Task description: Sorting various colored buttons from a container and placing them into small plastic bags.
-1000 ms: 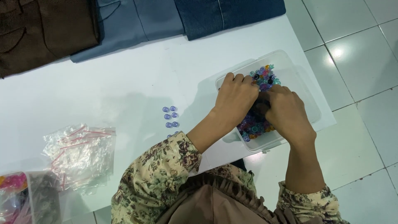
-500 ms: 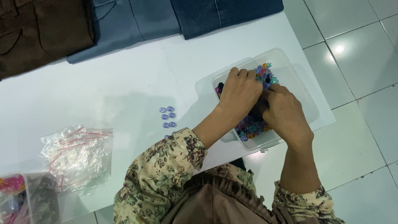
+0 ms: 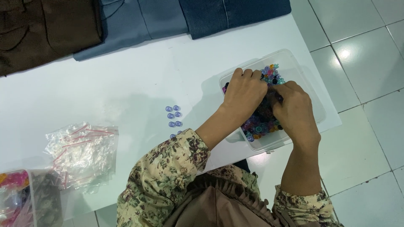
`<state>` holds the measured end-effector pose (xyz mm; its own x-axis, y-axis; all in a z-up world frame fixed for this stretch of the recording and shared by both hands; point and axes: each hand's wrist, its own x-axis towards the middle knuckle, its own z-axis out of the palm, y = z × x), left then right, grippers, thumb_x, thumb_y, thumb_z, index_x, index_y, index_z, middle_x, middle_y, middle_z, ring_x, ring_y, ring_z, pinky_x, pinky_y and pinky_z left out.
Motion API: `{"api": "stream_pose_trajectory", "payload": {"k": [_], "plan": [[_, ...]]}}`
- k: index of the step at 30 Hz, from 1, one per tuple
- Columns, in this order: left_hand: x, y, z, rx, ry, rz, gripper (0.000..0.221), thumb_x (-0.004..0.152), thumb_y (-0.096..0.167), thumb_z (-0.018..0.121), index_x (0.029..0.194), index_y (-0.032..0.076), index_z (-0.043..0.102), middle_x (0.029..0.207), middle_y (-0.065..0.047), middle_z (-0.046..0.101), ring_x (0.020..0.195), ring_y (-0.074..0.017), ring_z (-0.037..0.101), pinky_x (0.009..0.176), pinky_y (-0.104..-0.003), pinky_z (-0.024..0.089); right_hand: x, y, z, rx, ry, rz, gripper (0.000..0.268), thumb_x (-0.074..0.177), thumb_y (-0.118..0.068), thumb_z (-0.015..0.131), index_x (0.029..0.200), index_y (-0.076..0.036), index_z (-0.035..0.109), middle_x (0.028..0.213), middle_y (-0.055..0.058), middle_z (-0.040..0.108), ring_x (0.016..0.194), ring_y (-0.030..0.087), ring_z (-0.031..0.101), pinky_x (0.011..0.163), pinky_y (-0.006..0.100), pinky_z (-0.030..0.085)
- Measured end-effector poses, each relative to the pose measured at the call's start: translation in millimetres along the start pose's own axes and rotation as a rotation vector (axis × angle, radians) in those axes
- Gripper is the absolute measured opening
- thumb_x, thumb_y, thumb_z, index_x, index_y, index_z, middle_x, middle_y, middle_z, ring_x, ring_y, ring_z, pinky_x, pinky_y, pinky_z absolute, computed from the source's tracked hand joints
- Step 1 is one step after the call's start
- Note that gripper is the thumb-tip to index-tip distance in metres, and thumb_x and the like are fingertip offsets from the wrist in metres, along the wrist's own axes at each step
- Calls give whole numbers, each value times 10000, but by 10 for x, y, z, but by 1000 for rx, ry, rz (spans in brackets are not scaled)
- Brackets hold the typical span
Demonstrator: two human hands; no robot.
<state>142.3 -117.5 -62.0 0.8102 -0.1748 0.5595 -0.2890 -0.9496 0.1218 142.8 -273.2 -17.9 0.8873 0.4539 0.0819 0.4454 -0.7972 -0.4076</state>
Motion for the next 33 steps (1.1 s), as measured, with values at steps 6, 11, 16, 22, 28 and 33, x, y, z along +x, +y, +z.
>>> {"api": "stream_pose_trajectory", "payload": {"k": [6,11,16,22,28,33], "plan": [[11,30,-62,27,-32,4,167,720,-50,811,630,13,684,614,-137,551,577,-262,536,619,-361,327,11,1,-9,29,22,4,207,968,-11,676,1146,33,770,924,223,674,856,357,677,702,389,517],[-13,12,-27,9,-7,9,170,732,-30,818,644,12,678,637,-138,533,586,-258,523,610,-347,300,33,-98,-70,78,20,23,229,958,3,659,1158,46,762,931,243,668,846,389,678,676,402,514],[8,-55,-335,-76,-38,-11,123,764,1,794,691,28,698,698,-133,562,610,-256,533,608,-349,304,14,-95,-58,97,42,38,210,958,-23,692,1146,9,780,925,225,676,840,393,682,671,409,520],[-199,-318,-1149,-408,-142,-154,83,841,183,762,876,109,749,881,-113,659,789,-331,650,693,-411,410,-27,-172,-110,152,121,-109,145,994,29,712,1124,44,775,869,226,652,787,433,667,644,436,518],[-997,-662,-1992,-414,-84,-213,85,967,179,677,1024,117,669,969,-48,653,867,-239,642,680,-387,426,-508,-718,-154,253,364,-410,91,1109,86,730,1187,128,752,1056,240,722,910,288,643,763,358,515],[-1861,-639,-2079,-315,-163,-422,149,976,229,637,1068,130,698,1036,-89,689,882,-272,657,742,-421,468,-964,-1306,158,417,67,-602,206,888,-11,758,1088,15,715,1018,134,772,896,247,745,821,327,632]]}}
